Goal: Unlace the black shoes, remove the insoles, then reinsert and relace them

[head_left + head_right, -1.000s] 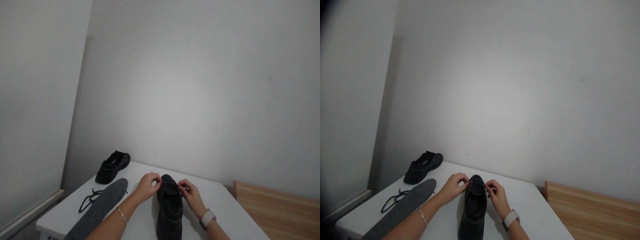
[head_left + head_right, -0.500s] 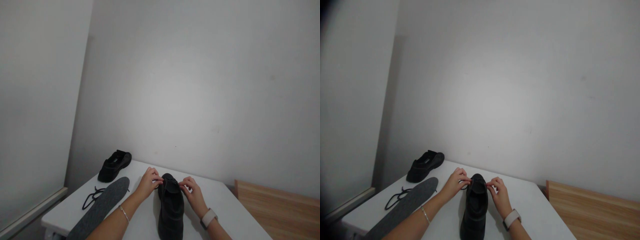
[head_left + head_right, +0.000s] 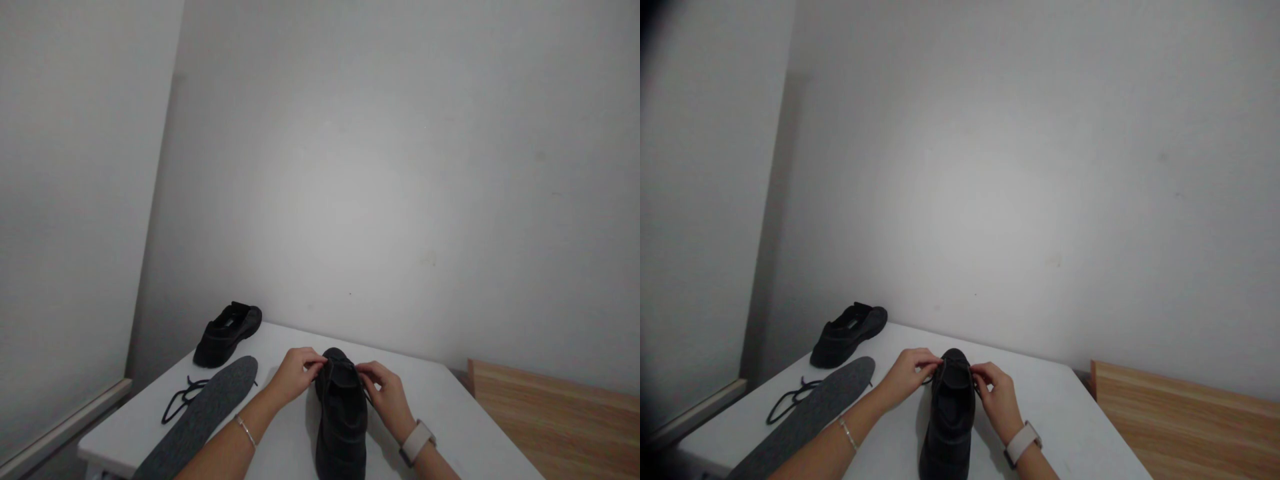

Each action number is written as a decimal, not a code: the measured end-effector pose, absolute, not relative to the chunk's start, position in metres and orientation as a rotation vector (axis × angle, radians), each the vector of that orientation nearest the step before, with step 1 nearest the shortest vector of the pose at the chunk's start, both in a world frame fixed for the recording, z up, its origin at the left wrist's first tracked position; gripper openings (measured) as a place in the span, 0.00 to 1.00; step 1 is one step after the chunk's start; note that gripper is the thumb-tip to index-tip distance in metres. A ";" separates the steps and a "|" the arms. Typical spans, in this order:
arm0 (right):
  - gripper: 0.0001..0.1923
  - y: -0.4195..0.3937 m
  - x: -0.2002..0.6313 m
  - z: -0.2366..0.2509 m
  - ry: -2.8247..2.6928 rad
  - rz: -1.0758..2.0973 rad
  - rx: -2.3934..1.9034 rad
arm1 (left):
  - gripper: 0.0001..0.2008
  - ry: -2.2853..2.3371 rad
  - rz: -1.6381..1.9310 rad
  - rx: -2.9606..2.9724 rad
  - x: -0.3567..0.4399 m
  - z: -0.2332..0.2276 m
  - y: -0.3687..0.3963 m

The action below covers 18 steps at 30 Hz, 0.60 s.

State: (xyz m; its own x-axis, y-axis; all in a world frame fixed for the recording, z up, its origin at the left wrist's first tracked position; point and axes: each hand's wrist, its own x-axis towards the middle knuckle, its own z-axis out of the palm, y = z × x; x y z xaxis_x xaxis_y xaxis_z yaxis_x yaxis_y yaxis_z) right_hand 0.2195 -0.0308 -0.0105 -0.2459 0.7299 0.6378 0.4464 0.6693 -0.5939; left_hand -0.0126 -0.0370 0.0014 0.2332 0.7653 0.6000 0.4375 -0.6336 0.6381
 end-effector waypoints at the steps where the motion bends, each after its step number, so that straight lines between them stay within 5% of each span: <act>1: 0.13 -0.032 0.219 -0.010 -1.891 0.364 -0.926 | 0.11 1.113 1.354 2.139 -0.012 0.002 -0.038; 11: 0.19 -0.057 0.216 0.013 -2.007 0.290 -0.983 | 0.06 1.160 1.446 2.132 -0.009 -0.003 -0.029; 18: 0.14 -0.063 0.199 0.048 -2.398 -0.214 -1.240 | 0.12 1.179 1.297 2.219 -0.003 0.020 -0.040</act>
State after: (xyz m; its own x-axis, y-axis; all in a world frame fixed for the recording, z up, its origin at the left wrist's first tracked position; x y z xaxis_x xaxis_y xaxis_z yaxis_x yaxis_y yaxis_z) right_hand 0.1989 -0.0635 0.0480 -0.5073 0.7401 0.4414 0.8067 0.5881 -0.0589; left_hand -0.0027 -0.0402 0.0199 0.2505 0.7801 0.5733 0.4965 -0.6119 0.6156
